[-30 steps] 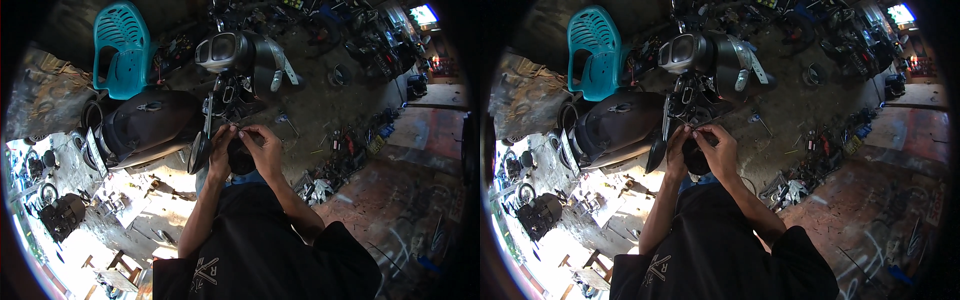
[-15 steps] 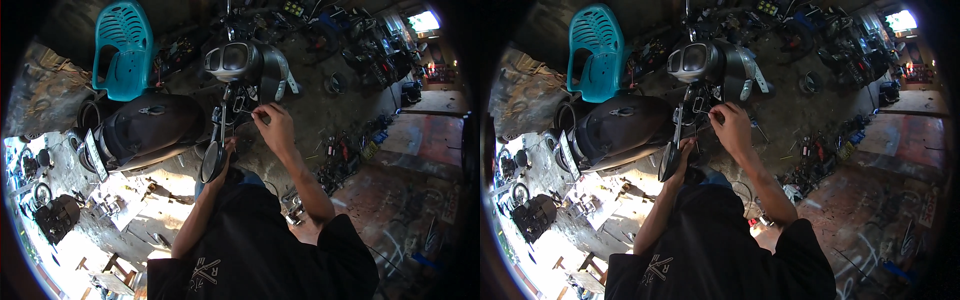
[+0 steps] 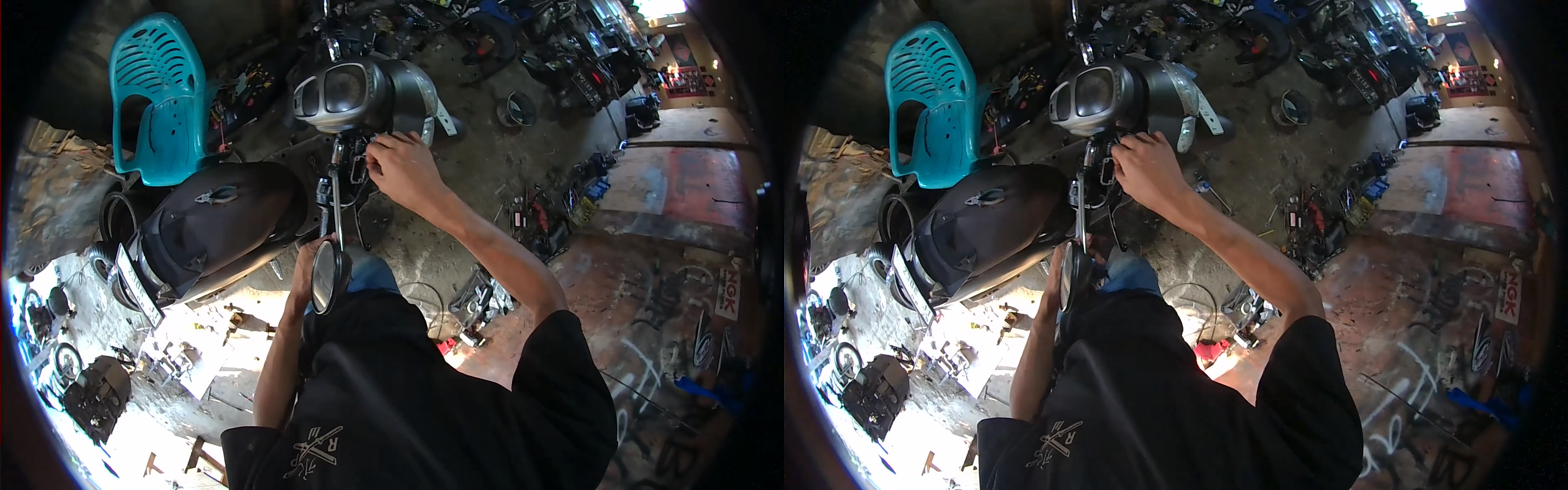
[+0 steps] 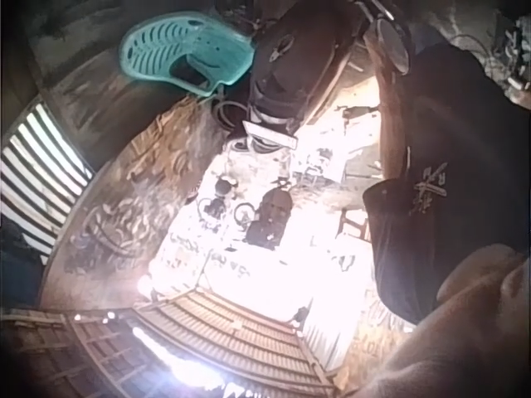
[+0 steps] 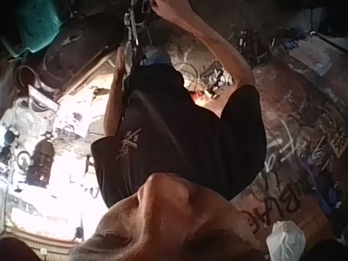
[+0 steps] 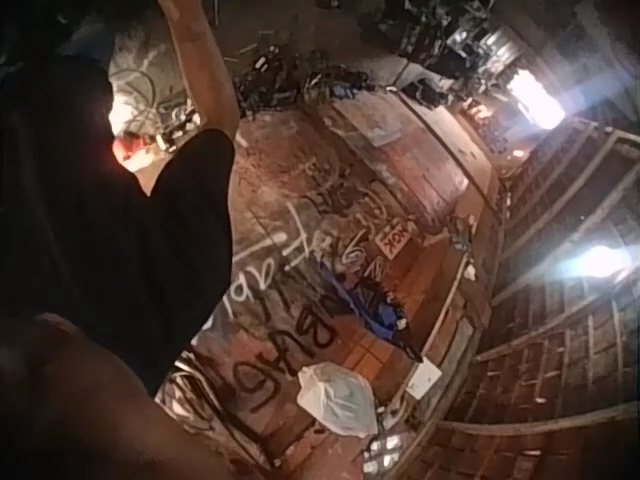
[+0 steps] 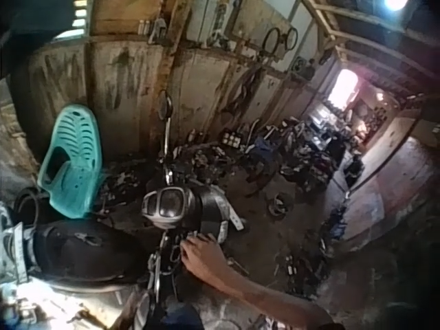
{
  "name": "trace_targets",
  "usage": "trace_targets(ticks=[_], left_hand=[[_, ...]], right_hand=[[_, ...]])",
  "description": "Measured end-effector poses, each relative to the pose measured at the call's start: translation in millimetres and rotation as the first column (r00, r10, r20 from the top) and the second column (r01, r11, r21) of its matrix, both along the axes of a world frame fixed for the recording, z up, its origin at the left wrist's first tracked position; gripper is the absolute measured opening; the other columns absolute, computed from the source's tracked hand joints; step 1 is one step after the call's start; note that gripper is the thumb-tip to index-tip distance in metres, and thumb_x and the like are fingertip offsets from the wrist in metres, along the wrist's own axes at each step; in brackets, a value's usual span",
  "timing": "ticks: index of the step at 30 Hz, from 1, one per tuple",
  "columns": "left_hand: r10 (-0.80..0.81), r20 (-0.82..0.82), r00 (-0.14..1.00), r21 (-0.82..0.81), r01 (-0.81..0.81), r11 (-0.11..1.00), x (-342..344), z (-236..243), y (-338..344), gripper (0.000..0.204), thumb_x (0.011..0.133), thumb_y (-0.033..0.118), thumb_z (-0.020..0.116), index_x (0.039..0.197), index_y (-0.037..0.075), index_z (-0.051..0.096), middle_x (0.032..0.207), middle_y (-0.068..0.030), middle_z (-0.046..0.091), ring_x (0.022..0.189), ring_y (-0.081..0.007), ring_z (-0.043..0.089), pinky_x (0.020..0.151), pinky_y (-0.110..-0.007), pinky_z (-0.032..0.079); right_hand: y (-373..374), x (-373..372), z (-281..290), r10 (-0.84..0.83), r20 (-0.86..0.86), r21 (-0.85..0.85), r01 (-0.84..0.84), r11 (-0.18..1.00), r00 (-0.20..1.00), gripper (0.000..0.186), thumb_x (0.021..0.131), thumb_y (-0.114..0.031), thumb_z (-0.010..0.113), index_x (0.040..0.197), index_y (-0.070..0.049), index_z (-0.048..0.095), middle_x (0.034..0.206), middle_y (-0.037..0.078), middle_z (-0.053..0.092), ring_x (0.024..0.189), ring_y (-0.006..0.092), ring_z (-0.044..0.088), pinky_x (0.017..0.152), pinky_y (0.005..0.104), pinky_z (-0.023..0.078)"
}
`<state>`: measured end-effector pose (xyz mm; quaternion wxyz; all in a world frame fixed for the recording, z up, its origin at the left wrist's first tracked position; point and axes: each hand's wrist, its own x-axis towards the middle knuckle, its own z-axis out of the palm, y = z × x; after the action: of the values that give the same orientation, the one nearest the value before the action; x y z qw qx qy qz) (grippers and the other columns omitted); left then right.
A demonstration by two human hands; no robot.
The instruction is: Repairing or adjusting the wiring harness on the handlebars of a motorcycle scooter.
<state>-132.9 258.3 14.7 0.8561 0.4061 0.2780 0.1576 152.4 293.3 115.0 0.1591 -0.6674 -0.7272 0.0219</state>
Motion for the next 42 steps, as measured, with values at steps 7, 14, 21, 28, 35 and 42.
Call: trace_targets(ticks=[7,14,21,28,35,42], left_hand=[[0.001,0.087,0.996,0.234,-0.021,0.972,0,-24,0,0.057,0.113,0.048,0.035,0.136,0.003,0.061,0.123,-0.0238,0.068,0.098,-0.0186,0.065,0.09,-0.035,0.053],[0.014,0.0,1.0,0.197,-0.013,0.98,9,-31,7,0.059,0.11,0.05,0.046,0.136,0.0,0.061,0.131,-0.029,0.065,0.083,-0.0186,0.067,0.089,-0.036,0.053],[0.144,-0.185,0.972,0.048,-0.138,0.989,19,-41,2,0.039,0.106,0.026,0.057,0.125,-0.005,0.072,0.084,-0.0172,0.078,0.057,-0.0065,0.061,0.049,-0.023,0.045],[0.154,-0.291,0.944,0.081,-0.136,0.987,22,-38,5,0.044,0.106,0.032,0.062,0.123,-0.007,0.072,0.081,-0.0199,0.077,0.055,-0.0085,0.06,0.047,-0.025,0.043],[0.148,-0.27,0.952,0.034,-0.144,0.989,23,-30,6,0.043,0.104,0.032,0.066,0.12,-0.008,0.072,0.08,-0.0189,0.076,0.058,-0.0108,0.064,0.048,-0.025,0.045],[0.169,-0.239,0.956,0.018,-0.169,0.985,23,-28,3,0.046,0.103,0.032,0.067,0.125,-0.009,0.07,0.081,-0.0177,0.076,0.062,-0.0128,0.067,0.051,-0.026,0.047]], right_hand=[[12,2,5,0.026,0.027,-0.04,-0.025,0.999,0.999,0.007,0.08,-0.012,0.073,0.082,-0.009,0.066,0.088,0.005,0.068,0.092,0.0261,0.068,0.086,0.0424,0.047],[9,0,4,0.04,-0.006,-0.064,-0.04,0.997,0.999,0.006,0.081,-0.011,0.072,0.083,-0.008,0.067,0.089,0.006,0.07,0.092,0.0277,0.07,0.087,0.0429,0.047],[6,-3,0,0.007,-0.004,-0.033,-0.007,0.999,1.0,0.007,0.08,-0.011,0.072,0.083,-0.007,0.067,0.09,0.007,0.07,0.092,0.0278,0.07,0.089,0.0431,0.046],[7,-1,-2,-0.033,-0.038,-0.025,0.032,0.999,0.999,0.009,0.079,-0.011,0.073,0.083,-0.007,0.066,0.09,0.007,0.069,0.093,0.0266,0.07,0.09,0.043,0.046],[6,-4,-1,-0.001,0.041,-0.045,0.003,0.999,0.999,0.012,0.08,-0.012,0.073,0.09,-0.006,0.069,0.096,0.008,0.07,0.097,0.0265,0.07,0.091,0.0436,0.046],[7,-5,3,0.024,0.06,-0.068,-0.02,0.998,0.998,0.013,0.081,-0.012,0.072,0.092,-0.005,0.069,0.098,0.01,0.071,0.098,0.0275,0.07,0.092,0.0436,0.046]])
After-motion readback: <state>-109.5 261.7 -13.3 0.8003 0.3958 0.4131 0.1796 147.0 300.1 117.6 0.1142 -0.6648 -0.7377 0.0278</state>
